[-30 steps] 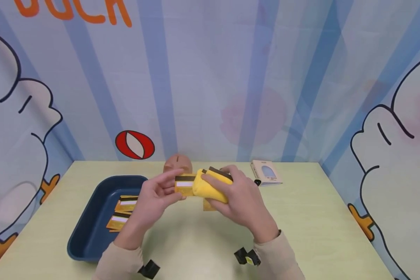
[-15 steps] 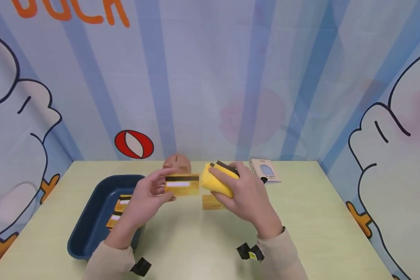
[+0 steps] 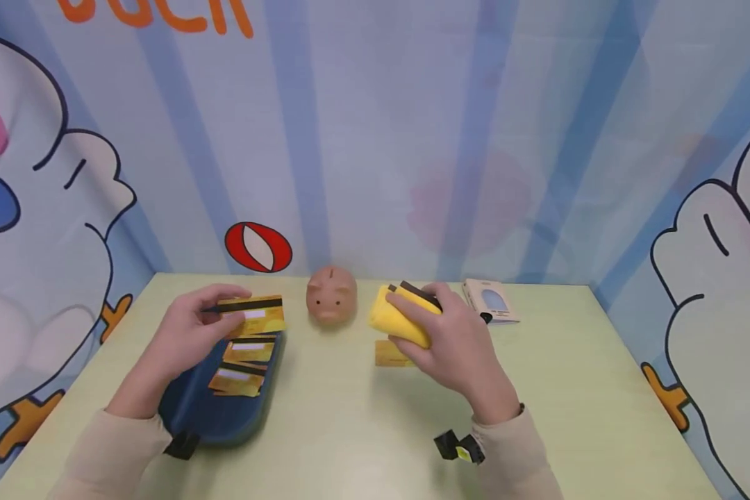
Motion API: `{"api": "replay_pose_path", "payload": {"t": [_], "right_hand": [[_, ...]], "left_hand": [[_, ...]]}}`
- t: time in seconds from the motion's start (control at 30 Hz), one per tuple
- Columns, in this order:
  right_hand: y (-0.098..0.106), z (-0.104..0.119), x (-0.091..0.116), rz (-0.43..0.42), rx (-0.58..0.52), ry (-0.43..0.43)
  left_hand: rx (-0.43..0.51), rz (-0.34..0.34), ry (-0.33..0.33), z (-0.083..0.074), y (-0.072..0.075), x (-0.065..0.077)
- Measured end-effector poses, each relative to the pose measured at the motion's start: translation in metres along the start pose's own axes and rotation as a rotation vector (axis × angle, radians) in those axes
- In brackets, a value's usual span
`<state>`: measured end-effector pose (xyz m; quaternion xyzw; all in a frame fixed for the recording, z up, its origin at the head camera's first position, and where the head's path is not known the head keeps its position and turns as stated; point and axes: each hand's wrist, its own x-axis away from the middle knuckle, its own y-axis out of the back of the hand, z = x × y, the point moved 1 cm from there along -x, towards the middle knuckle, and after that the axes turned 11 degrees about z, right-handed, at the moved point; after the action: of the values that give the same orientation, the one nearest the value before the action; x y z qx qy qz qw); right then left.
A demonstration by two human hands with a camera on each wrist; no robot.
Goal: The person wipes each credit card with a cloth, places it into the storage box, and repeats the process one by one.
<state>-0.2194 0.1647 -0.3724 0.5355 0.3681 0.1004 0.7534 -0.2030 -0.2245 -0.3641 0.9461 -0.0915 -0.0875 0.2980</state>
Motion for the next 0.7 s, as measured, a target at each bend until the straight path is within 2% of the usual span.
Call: {"api": "replay_pose_path", "payload": {"t": [0.17, 0.33, 0.4, 0.53, 0.7], "right_hand": [[-0.001, 0.001, 0.0, 0.009, -0.008, 0.002], [-0.001, 0.002, 0.001, 0.016, -0.015, -0.003], [0.0, 0.002, 0.001, 0.014, -0.018, -0.003], [0.0, 0.002, 0.001, 0.012, -0.024, -0.002], [0.001, 0.002, 0.0, 0.013, -0.032, 0.001]], "left_hand": [[-0.039, 0.017, 0.071, 0.017, 0.022, 0.011], [-0.179, 0.06, 0.112, 0.033, 0.025, 0.016], [-0.23, 0.107, 0.124, 0.038, 0.022, 0.016], [-0.267, 0.24, 0.179, 0.047, 0.015, 0.018], [-0.226, 0.39, 0.261, 0.054, 0.009, 0.021]]}}
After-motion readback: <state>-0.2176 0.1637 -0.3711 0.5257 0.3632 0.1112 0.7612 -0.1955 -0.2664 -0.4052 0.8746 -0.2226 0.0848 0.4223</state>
